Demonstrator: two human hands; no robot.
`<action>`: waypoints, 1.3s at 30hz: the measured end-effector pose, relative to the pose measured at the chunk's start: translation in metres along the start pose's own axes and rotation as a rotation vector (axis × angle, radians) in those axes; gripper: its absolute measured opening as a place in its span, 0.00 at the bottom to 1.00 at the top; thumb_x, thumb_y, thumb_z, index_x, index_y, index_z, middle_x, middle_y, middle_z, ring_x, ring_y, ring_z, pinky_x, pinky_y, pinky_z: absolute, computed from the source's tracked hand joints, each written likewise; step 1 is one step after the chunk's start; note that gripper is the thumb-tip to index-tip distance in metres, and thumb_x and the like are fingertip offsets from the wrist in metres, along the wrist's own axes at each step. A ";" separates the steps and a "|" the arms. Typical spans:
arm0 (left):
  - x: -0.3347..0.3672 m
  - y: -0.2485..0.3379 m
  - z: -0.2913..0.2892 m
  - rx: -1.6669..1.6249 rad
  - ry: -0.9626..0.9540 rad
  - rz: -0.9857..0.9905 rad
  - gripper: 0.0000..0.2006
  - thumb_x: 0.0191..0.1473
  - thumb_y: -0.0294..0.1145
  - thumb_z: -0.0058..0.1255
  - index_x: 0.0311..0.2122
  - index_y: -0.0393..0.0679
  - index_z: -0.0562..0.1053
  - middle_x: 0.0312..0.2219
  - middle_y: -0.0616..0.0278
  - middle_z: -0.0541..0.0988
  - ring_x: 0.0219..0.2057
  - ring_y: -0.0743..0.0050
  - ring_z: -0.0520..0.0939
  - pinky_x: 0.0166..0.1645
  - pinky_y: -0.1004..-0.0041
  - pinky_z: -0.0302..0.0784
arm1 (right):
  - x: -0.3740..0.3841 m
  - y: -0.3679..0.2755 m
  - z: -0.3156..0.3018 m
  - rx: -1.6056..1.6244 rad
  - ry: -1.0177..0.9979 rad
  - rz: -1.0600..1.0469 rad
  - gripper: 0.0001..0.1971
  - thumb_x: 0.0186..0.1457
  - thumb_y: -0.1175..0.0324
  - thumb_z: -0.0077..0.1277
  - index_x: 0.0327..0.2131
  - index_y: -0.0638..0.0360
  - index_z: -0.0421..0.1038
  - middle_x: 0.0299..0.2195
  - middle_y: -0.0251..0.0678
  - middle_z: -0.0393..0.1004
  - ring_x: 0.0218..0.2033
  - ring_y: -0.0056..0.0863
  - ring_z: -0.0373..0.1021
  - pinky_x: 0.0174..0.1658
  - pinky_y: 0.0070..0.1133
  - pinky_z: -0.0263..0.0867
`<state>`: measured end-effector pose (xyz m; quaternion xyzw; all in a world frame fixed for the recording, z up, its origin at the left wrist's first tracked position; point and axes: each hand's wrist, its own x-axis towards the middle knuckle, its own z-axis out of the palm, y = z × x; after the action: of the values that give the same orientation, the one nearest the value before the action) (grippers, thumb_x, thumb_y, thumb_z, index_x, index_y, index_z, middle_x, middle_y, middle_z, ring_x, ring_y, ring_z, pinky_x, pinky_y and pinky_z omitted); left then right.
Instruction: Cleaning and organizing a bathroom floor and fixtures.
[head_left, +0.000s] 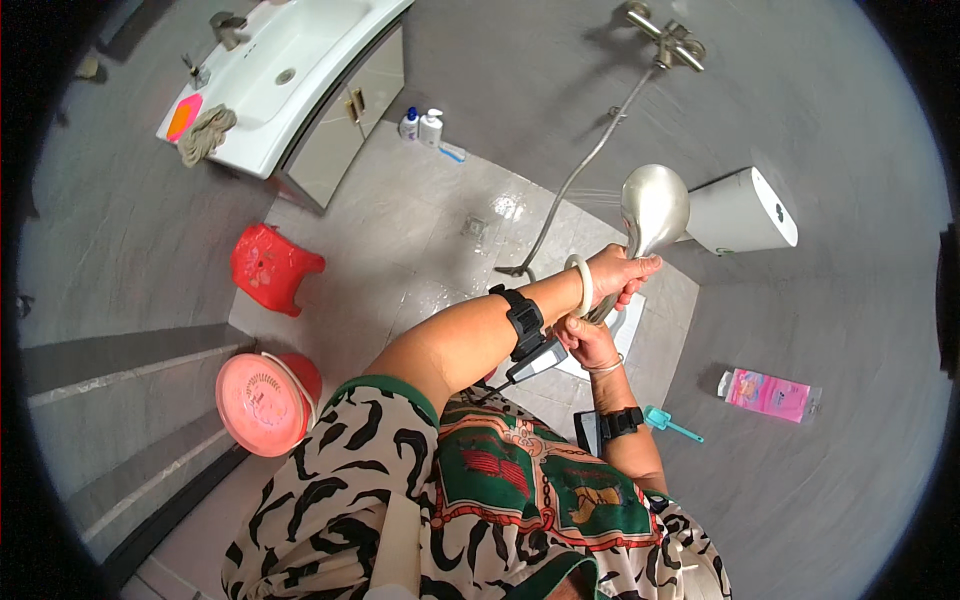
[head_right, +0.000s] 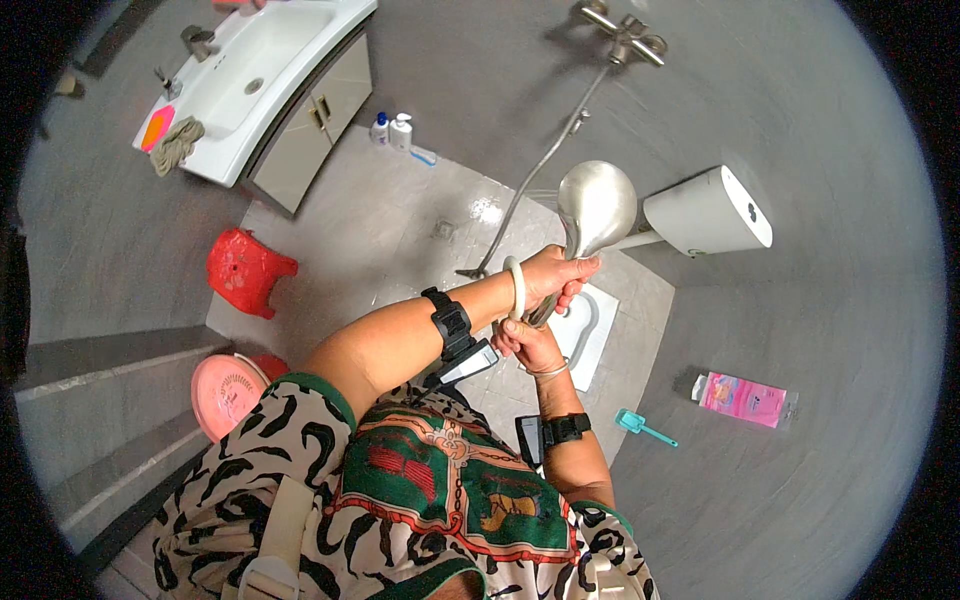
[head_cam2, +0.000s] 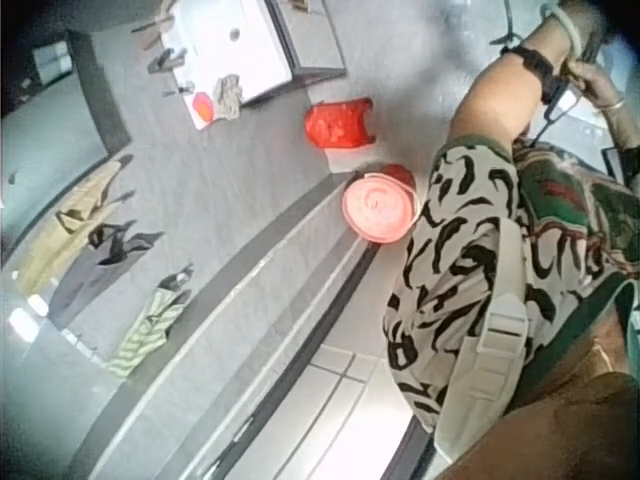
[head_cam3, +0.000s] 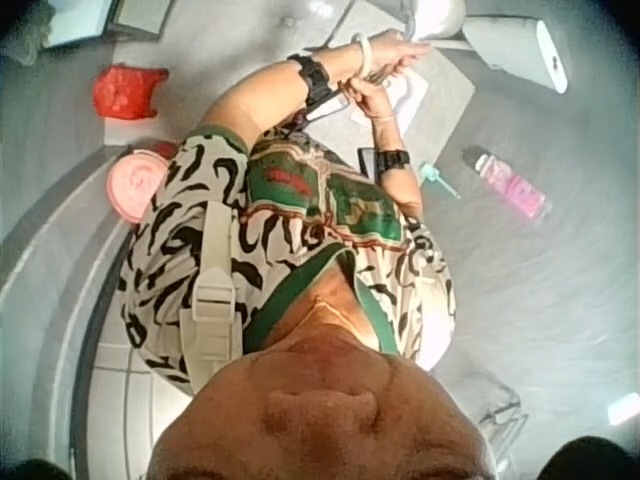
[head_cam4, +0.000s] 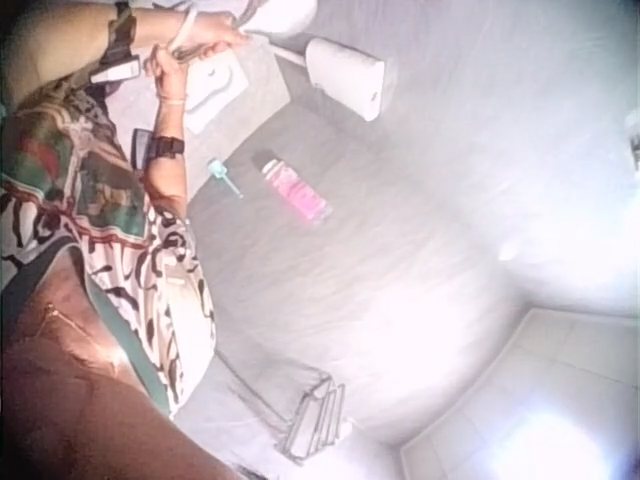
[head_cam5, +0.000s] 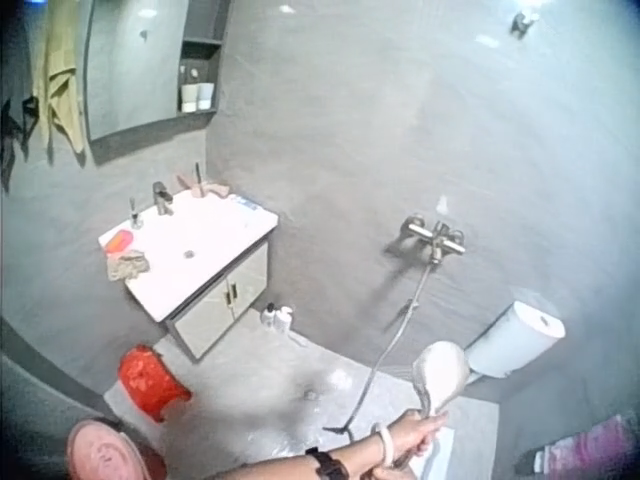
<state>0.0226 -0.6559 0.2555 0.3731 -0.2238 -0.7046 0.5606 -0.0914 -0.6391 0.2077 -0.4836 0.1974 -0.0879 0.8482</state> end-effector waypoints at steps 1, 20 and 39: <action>0.006 -0.001 0.005 -0.010 -0.045 0.002 0.18 0.45 0.47 0.46 0.16 0.45 0.62 0.08 0.71 0.61 0.08 0.83 0.61 0.13 0.79 0.60 | -0.004 -0.009 0.001 0.002 0.007 -0.005 0.17 0.44 0.58 0.47 0.12 0.57 0.58 0.08 0.26 0.54 0.12 0.20 0.54 0.20 0.16 0.51; 0.041 -0.039 0.079 0.761 -0.036 0.173 0.16 0.41 0.45 0.48 0.19 0.41 0.65 0.12 0.60 0.69 0.13 0.71 0.70 0.21 0.73 0.67 | -0.029 0.032 -0.089 -0.059 0.390 -0.239 0.26 0.38 0.72 0.54 0.44 0.59 0.56 0.39 0.32 0.62 0.37 0.25 0.62 0.39 0.22 0.60; 0.021 -0.108 0.072 1.289 -0.346 0.618 0.14 0.30 0.30 0.54 0.28 0.41 0.70 0.33 0.64 0.69 0.36 0.68 0.68 0.39 0.72 0.64 | -0.127 0.022 -0.103 -0.472 0.508 -0.280 0.23 0.41 0.67 0.51 0.43 0.60 0.57 0.40 0.38 0.62 0.42 0.25 0.59 0.46 0.21 0.56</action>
<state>-0.1026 -0.6546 0.2151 0.4321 -0.7739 -0.2918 0.3595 -0.2510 -0.6653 0.1738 -0.6510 0.3482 -0.2720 0.6172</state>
